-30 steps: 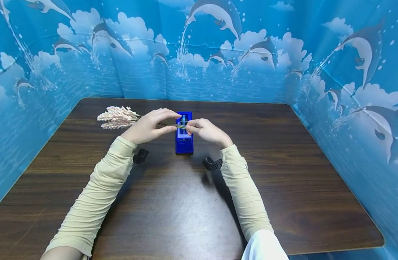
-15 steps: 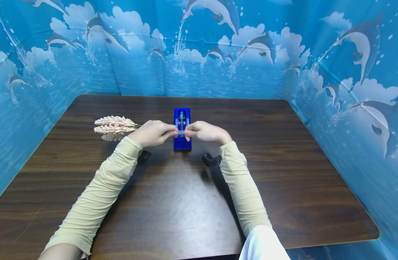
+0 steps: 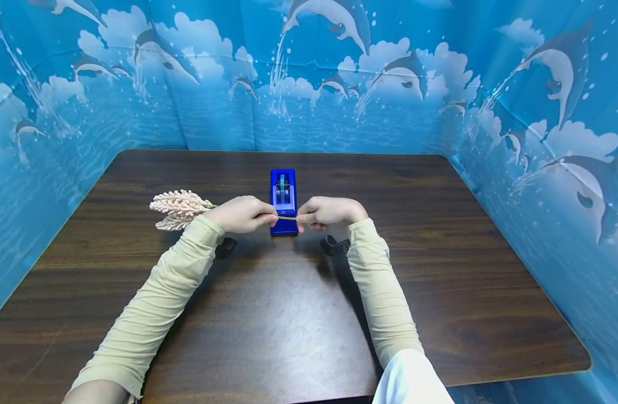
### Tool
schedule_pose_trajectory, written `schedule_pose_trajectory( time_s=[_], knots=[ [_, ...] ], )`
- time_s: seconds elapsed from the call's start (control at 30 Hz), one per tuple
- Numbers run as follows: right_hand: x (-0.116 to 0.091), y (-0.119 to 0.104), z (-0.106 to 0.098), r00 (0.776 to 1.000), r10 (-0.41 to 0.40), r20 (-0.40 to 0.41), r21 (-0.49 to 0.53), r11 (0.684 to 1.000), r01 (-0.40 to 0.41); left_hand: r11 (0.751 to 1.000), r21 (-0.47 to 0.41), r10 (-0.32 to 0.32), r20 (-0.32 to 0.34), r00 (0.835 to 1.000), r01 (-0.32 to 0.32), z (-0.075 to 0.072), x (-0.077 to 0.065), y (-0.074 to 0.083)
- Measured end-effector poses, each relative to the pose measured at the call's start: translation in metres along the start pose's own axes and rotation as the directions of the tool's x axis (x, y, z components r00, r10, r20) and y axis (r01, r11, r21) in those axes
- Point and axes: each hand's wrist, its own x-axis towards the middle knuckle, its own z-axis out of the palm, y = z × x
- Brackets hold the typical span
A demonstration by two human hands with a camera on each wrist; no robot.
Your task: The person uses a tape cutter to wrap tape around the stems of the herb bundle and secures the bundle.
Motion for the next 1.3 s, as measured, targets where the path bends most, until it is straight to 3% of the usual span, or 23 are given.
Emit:
schedule_pose_trajectory(
  time_s=[0.13,0.2,0.27,0.33,0.43,0.5,0.57,0.63,0.73,0.93,1.13,1.3],
  knots=[
    [-0.005,0.003,-0.002,0.997,0.034,-0.062,-0.004,0.999,-0.035,1.0,-0.01,-0.003,0.015,1.0,0.003,0.001,-0.001,-0.005],
    [-0.005,0.004,-0.003,0.989,0.048,-0.139,0.0,0.999,-0.049,1.0,-0.02,-0.004,0.025,1.0,0.004,0.001,-0.001,-0.008],
    [0.0,0.005,-0.002,0.966,0.051,-0.252,-0.021,0.998,-0.058,1.0,-0.028,0.0,0.035,0.999,0.001,0.003,-0.001,-0.01],
    [0.007,0.004,0.001,0.919,0.05,-0.392,-0.048,0.996,-0.074,0.999,-0.039,0.003,0.041,0.999,-0.001,0.005,0.0,-0.011],
    [0.019,0.001,0.009,0.804,0.042,-0.593,-0.088,0.989,-0.117,0.998,-0.06,0.015,0.04,0.999,-0.013,0.008,0.0,-0.014],
    [0.026,-0.002,0.014,0.726,0.033,-0.687,-0.107,0.983,-0.146,0.997,-0.076,0.028,0.04,0.999,-0.025,0.008,0.0,-0.015],
    [0.033,-0.005,0.018,0.684,0.021,-0.73,-0.116,0.981,-0.154,0.995,-0.088,0.044,0.045,0.998,-0.04,0.009,0.0,-0.016],
    [0.038,-0.008,0.022,0.678,0.014,-0.735,-0.112,0.984,-0.142,0.994,-0.096,0.051,0.051,0.997,-0.046,0.01,0.001,-0.016],
    [0.045,-0.012,0.026,0.697,0.03,-0.716,-0.083,0.988,-0.129,0.994,-0.106,0.046,0.053,0.998,-0.04,0.011,0.002,-0.018],
    [0.048,-0.015,0.028,0.696,0.162,-0.699,0.059,0.984,-0.169,0.986,-0.162,0.057,0.096,0.994,-0.041,0.011,0.004,-0.017],
    [0.048,-0.015,0.028,0.707,0.294,-0.643,0.278,0.95,-0.143,0.98,-0.192,0.08,0.12,0.99,-0.055,0.014,0.006,-0.015],
    [0.048,-0.016,0.026,0.729,0.325,-0.602,0.374,0.922,-0.102,0.979,-0.197,0.076,0.129,0.989,-0.05,0.015,0.006,-0.015]
  ],
)
